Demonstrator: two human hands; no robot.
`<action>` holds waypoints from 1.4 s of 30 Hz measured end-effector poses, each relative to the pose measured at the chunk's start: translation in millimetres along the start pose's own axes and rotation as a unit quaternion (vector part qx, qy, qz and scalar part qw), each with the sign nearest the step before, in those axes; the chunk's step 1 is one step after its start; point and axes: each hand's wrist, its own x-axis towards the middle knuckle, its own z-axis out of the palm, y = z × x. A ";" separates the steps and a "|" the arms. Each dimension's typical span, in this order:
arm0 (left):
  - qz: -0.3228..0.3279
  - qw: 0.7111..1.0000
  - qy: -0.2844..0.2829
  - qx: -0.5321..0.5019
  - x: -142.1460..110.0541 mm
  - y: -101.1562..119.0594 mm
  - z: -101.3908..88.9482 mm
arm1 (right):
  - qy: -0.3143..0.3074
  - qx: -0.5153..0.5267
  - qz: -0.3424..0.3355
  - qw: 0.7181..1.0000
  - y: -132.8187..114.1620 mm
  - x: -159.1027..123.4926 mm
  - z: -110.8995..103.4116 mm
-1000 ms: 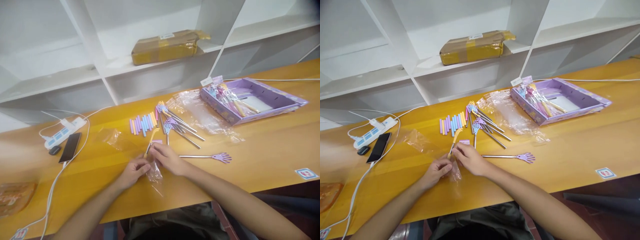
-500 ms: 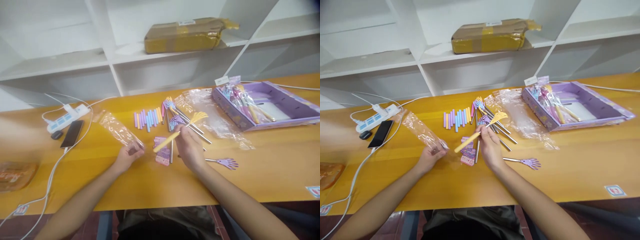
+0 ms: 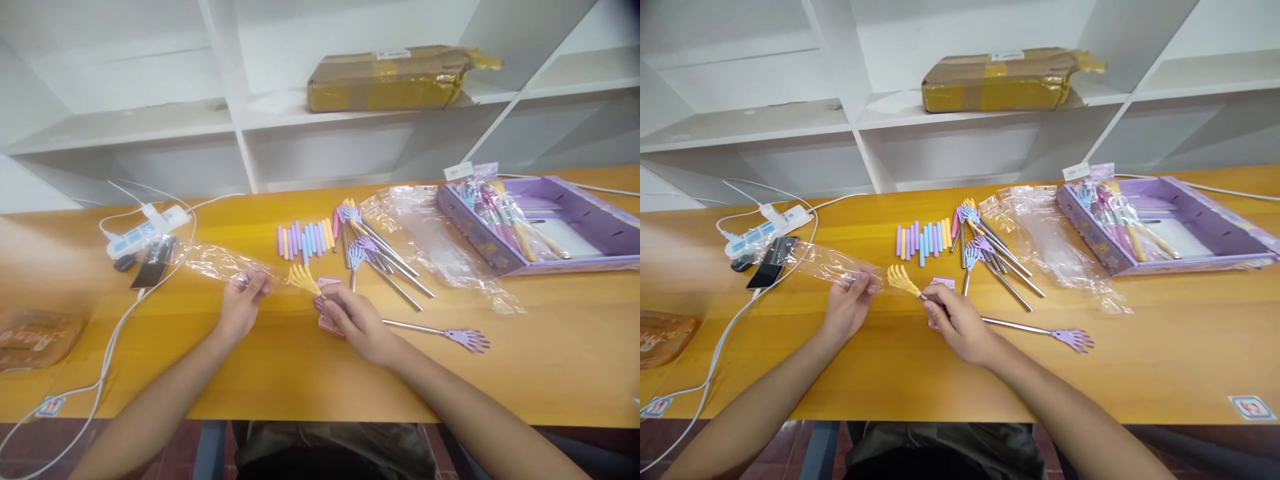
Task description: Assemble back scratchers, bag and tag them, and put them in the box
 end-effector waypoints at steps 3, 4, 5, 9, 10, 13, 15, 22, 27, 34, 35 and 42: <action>-0.020 0.999 0.001 -0.042 1.0 2.7 0.0 | -0.035 -0.036 0.005 0.999 2.5 -1.9 -1.2; -0.032 0.998 -0.003 -0.059 1.2 3.5 0.2 | -0.042 -0.051 0.007 0.998 2.9 -1.8 -1.9; -0.046 0.996 -0.009 -0.076 1.1 4.1 0.6 | -0.046 -0.061 0.007 0.997 3.1 -1.4 -2.5; -0.082 0.991 -0.044 -0.097 -2.4 5.1 3.8 | -0.055 -0.076 0.008 0.996 3.7 1.1 -3.3; -0.085 0.991 -0.051 -0.091 -3.7 4.9 4.8 | -0.056 -0.078 0.009 0.995 3.5 1.5 -3.3; -0.089 0.990 -0.057 -0.089 -6.6 3.6 7.2 | -0.068 -0.086 0.008 0.994 1.8 2.0 -3.0; -0.089 0.990 -0.048 -0.096 -7.3 2.5 8.2 | -0.079 -0.089 0.002 0.993 -0.1 2.1 -3.0; -0.085 0.991 -0.060 -0.082 -7.1 2.5 7.6 | -0.093 -0.060 0.006 0.994 -3.8 2.7 -5.5; -0.058 0.994 -0.052 -0.074 -4.8 9.8 6.4 | -0.045 0.036 0.024 0.998 -11.0 1.5 -14.5; -0.074 0.994 -0.041 -0.064 -8.1 9.9 10.3 | 0.015 0.021 0.010 1.000 -14.0 2.4 -18.5; -0.077 0.994 -0.044 -0.062 -9.2 9.1 10.9 | -0.002 0.003 0.009 1.000 -12.9 2.5 -17.1; -0.090 0.991 -0.050 -0.091 -9.1 10.7 11.0 | -0.060 -0.070 -0.013 0.996 -5.4 2.7 -8.4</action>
